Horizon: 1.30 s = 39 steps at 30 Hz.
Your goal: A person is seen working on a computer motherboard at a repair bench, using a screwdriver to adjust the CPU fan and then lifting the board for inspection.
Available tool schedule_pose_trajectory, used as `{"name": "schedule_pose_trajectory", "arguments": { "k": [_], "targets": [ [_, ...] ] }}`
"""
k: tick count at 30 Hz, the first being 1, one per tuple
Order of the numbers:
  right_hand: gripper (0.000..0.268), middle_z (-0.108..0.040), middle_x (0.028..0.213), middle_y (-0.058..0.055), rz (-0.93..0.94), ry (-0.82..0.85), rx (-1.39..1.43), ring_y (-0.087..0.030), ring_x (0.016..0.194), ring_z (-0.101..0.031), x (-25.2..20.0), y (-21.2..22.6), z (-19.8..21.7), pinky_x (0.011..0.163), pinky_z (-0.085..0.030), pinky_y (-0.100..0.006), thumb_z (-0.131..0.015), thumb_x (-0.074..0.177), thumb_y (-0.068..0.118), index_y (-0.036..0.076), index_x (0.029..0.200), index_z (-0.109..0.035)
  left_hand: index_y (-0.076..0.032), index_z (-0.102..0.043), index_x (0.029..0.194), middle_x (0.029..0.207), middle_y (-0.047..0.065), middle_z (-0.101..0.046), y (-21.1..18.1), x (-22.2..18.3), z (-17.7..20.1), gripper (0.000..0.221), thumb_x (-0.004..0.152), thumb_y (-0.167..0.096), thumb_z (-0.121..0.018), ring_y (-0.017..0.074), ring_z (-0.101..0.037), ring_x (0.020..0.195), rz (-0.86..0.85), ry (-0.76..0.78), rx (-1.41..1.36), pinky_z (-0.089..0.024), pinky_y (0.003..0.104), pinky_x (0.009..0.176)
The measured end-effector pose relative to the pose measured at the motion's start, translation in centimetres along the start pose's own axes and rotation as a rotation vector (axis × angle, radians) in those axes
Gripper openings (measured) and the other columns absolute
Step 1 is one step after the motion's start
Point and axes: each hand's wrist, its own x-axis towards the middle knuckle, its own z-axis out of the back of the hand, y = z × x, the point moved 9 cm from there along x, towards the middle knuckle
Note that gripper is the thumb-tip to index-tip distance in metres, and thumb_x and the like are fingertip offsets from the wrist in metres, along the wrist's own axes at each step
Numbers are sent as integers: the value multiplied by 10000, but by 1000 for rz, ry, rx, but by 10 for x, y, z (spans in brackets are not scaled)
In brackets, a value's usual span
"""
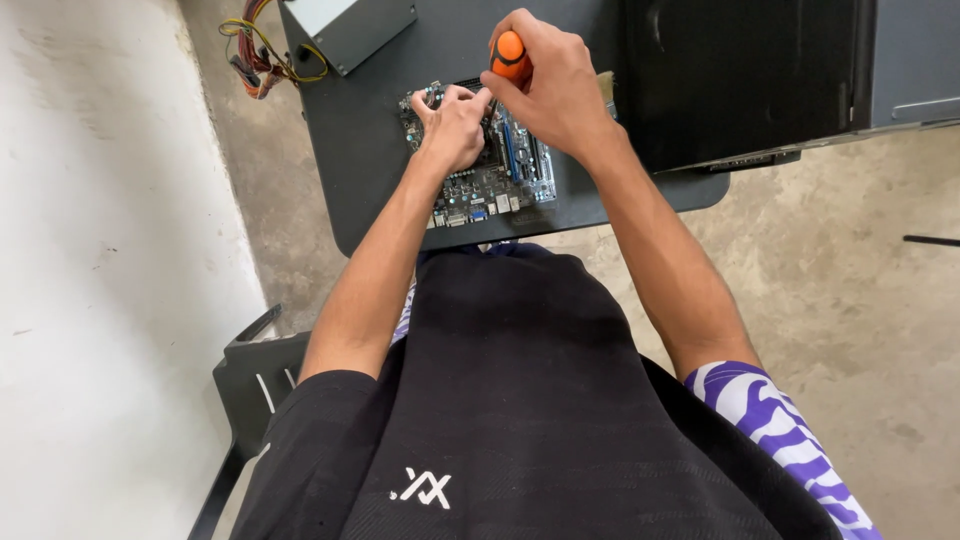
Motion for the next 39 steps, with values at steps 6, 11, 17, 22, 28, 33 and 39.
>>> {"name": "schedule_pose_trajectory", "arguments": {
  "k": [6,11,17,22,28,33,39],
  "targets": [
    [261,-596,808,-59,-19,21,13,-211,610,-520,-10,0,4,617,-432,-351,-802,930,121,91,1035,-565,-182,-529,1330,1038,-24,-716,-18,-9,-7,547,806,-33,-486,248,-444,1347,-106,118,104,-47,805,1045],
    [253,-593,795,-63,-45,19,38,-215,604,-521,-16,-5,5,597,-426,-355,-790,932,143,97,1042,-567,-196,-621,1079,1132,-37,-684,-28,-9,-9,323,821,-35,-514,188,-423,1392,-95,295,238,46,805,1088],
    [237,-585,796,-72,-78,29,94,-209,608,-496,-21,-5,6,591,-427,-342,-777,934,122,83,1018,-558,-198,-683,1046,1272,29,-604,-35,-4,-15,272,779,-150,-658,173,-387,1407,-133,443,373,24,842,1095],
    [240,-591,825,-90,-61,15,85,-225,627,-501,-29,-9,6,584,-425,-347,-780,950,120,75,1039,-561,-225,-710,1017,1106,-51,-660,-35,-6,-16,253,793,-324,-772,173,-416,1376,-127,433,404,-39,793,1122],
    [249,-582,803,-78,-77,14,83,-224,618,-501,-34,-15,6,594,-421,-353,-782,954,149,85,1028,-553,-189,-714,816,906,-43,-654,-24,2,-33,124,777,-283,-785,182,-512,1192,-207,192,372,-152,748,1083],
    [240,-567,782,-64,-61,0,102,-207,608,-498,-36,-16,7,591,-416,-344,-780,951,144,89,1029,-560,-189,-724,845,935,-42,-669,-24,1,-32,128,754,-219,-809,180,-518,1207,-208,166,316,-141,725,1095],
    [221,-575,787,-52,-60,-3,125,-188,612,-515,-40,-22,5,603,-418,-336,-768,942,125,97,1015,-561,-192,-669,859,955,-69,-677,-21,0,-36,98,785,-217,-728,206,-516,1237,-236,152,313,-206,698,1061]
  ]
}}
